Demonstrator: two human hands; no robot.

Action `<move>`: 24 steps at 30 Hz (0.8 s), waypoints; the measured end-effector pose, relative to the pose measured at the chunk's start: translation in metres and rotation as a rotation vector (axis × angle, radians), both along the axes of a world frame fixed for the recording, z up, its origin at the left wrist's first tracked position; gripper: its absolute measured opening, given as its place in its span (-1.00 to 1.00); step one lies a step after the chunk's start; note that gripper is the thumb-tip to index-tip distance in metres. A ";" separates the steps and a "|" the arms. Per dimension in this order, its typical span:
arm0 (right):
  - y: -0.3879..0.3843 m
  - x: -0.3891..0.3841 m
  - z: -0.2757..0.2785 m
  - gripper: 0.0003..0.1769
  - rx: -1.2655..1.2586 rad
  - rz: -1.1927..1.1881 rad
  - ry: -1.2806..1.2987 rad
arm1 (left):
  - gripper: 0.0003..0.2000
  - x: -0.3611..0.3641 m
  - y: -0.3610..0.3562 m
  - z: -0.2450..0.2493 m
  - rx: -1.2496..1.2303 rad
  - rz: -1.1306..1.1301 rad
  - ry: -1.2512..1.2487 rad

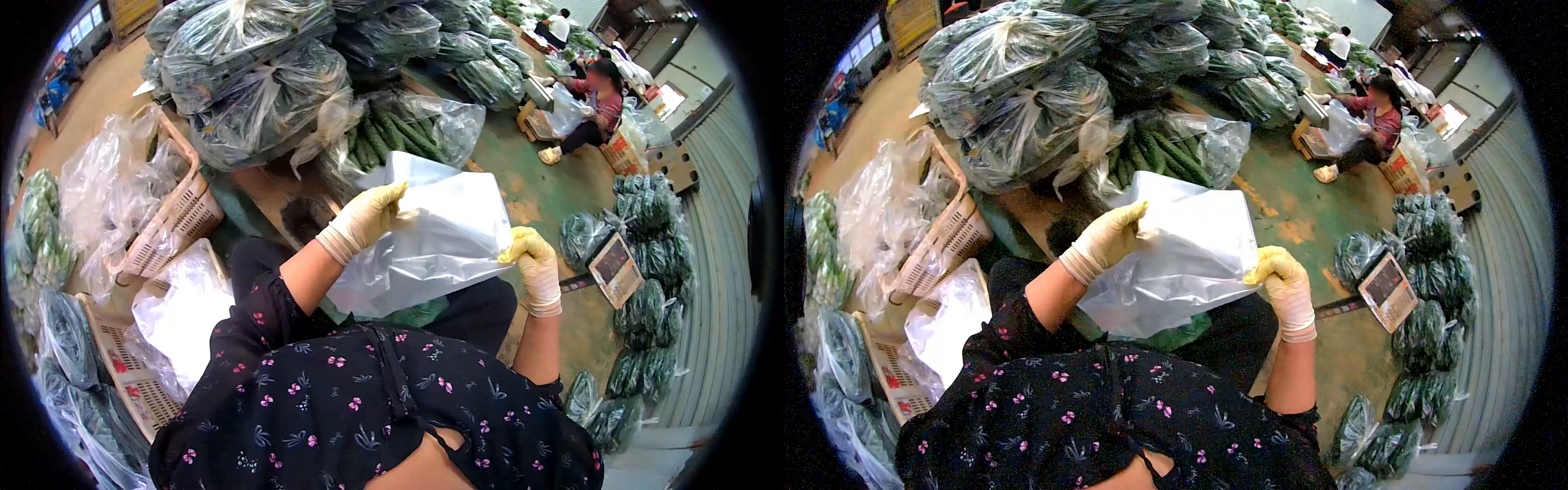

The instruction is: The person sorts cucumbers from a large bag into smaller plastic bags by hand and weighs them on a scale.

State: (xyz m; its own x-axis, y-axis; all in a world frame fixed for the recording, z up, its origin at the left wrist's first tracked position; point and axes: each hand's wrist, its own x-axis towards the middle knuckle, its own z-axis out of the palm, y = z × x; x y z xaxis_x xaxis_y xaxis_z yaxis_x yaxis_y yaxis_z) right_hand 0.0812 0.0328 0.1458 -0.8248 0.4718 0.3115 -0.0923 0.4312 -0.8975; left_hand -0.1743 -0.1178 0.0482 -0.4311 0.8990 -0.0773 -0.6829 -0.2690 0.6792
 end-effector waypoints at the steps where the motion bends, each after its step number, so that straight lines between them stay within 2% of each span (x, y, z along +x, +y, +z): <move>1: 0.003 -0.003 -0.008 -0.71 0.007 0.000 0.028 | -0.62 -0.007 -0.012 0.011 0.111 -0.180 -0.098; 2: 0.003 -0.008 -0.011 -0.71 0.001 0.007 0.035 | -0.58 -0.013 -0.025 0.024 0.222 -0.361 -0.197; 3: 0.002 -0.012 -0.012 -0.71 -0.052 0.001 0.055 | -0.47 -0.008 -0.038 0.046 0.134 -0.359 -0.138; 6: 0.007 -0.020 -0.022 -0.73 -0.091 -0.014 0.061 | -0.48 -0.007 -0.039 0.005 -0.005 -0.273 -0.263; 7: 0.008 -0.022 -0.026 -0.76 -0.080 -0.023 0.043 | -0.60 0.001 -0.055 0.019 -0.129 -0.250 0.409; 8: 0.009 -0.025 -0.028 -0.76 -0.083 -0.022 0.041 | -0.71 0.008 -0.064 0.031 -0.221 -0.228 0.488; 10: 0.012 -0.028 -0.033 -0.76 -0.111 0.001 0.035 | -0.80 0.013 -0.066 0.012 -0.372 -0.209 0.614; 11: 0.023 -0.026 -0.047 -0.69 -0.157 0.075 0.002 | -0.85 0.019 -0.067 0.004 -0.319 -0.177 0.652; 12: 0.016 -0.029 -0.042 -0.69 -0.157 0.077 -0.001 | -0.85 0.023 -0.068 0.002 -0.319 -0.175 0.648; 14: -0.003 -0.037 -0.027 -0.58 0.159 -0.062 -0.081 | -0.82 0.026 -0.069 0.001 -0.398 0.062 0.401; 15: 0.005 -0.033 -0.026 -0.51 0.378 -0.104 -0.162 | -0.82 0.025 -0.071 0.004 -0.398 0.064 0.401; 16: 0.005 -0.033 -0.027 -0.51 0.377 -0.104 -0.161 | -0.81 0.023 -0.073 0.009 -0.367 0.079 0.445; 18: -0.001 -0.032 -0.027 -0.55 0.357 -0.250 -0.035 | -0.80 0.022 -0.078 0.016 -0.307 0.104 0.535; 19: -0.016 -0.038 -0.016 -0.61 0.176 -0.138 0.034 | -0.84 0.025 -0.073 0.014 -0.226 0.133 0.518; 20: -0.022 -0.041 -0.021 -0.76 0.114 -0.098 0.014 | -0.84 0.029 -0.071 0.015 -0.228 0.126 0.522; 22: -0.057 -0.053 -0.013 -0.81 0.045 -0.004 -0.154 | -0.84 0.038 -0.071 0.024 -0.241 0.037 0.353; 24: -0.081 -0.065 -0.026 -0.79 -0.061 0.138 -0.245 | -0.81 0.042 -0.067 0.016 -0.286 -0.072 0.349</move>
